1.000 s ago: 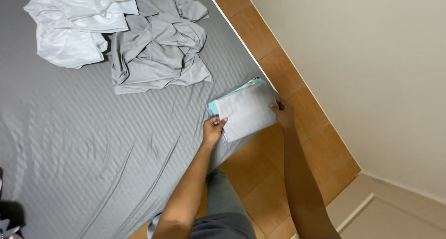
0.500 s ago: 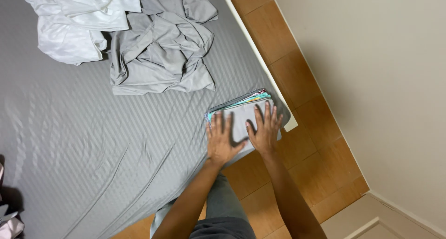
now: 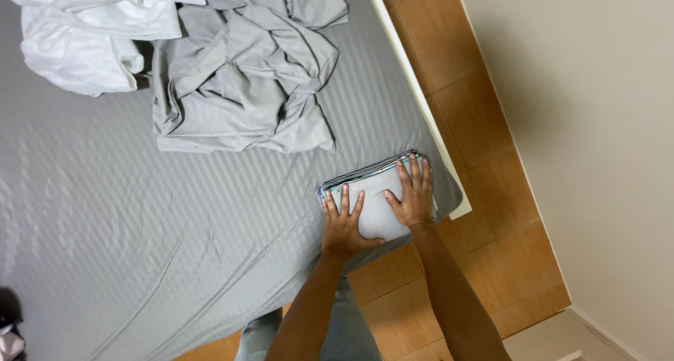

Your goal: The person folds several gray towels on a bed, smoothing and stacking them neatly. They then walk to a wall-mounted air conditioner, open the front panel, and adjust the internal vents before returning to the bed to fold a white towel.

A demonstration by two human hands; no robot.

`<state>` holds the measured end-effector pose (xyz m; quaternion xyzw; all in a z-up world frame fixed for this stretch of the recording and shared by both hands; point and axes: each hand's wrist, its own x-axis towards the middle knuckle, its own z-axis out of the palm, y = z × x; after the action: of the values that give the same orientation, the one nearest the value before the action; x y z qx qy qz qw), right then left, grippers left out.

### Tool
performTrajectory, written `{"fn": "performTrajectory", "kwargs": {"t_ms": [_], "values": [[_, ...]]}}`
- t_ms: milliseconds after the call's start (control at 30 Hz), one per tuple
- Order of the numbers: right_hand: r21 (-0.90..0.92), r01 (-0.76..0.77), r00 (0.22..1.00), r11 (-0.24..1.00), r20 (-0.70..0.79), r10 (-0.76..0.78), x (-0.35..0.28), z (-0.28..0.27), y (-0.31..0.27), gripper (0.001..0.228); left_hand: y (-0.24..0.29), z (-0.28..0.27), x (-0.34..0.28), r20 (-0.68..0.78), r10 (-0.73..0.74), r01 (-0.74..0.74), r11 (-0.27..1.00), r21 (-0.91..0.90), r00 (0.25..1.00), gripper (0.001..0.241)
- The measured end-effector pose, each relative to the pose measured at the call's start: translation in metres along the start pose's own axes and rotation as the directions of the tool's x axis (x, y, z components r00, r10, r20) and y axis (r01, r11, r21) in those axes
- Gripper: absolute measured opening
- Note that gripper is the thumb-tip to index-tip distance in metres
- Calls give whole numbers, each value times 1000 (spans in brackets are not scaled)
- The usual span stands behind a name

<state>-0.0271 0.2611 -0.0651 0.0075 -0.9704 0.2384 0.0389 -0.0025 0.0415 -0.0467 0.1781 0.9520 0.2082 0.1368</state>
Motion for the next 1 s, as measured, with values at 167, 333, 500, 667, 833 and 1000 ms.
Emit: {"fn": "performTrajectory", "kwargs": {"t_ms": [167,333,500,667,833,1000], "values": [[-14,19,999,1000,-42,-19,0,-19,-17,78,8,-16,-3,48,-23,24,999,-25,999,134],[-248,-115,993,962,6,120,25,-38,-79,76,10,-58,-9,102,-14,21,998,-60,995,137],[224,144,972,964,-217,-94,102,-8,-178,42,-20,-91,-45,-78,47,-59,985,-159,996,125],[171,-7,999,985,-46,15,233,79,-174,42,-77,-148,-99,-127,-158,130,970,-205,979,116],[-41,-162,973,986,158,167,257,81,-167,68,-140,-187,-146,-184,-283,227,934,-275,941,106],[377,222,954,899,-273,-121,134,-1,-265,62,-182,-217,-163,-264,-338,189,867,-462,903,93]]}}
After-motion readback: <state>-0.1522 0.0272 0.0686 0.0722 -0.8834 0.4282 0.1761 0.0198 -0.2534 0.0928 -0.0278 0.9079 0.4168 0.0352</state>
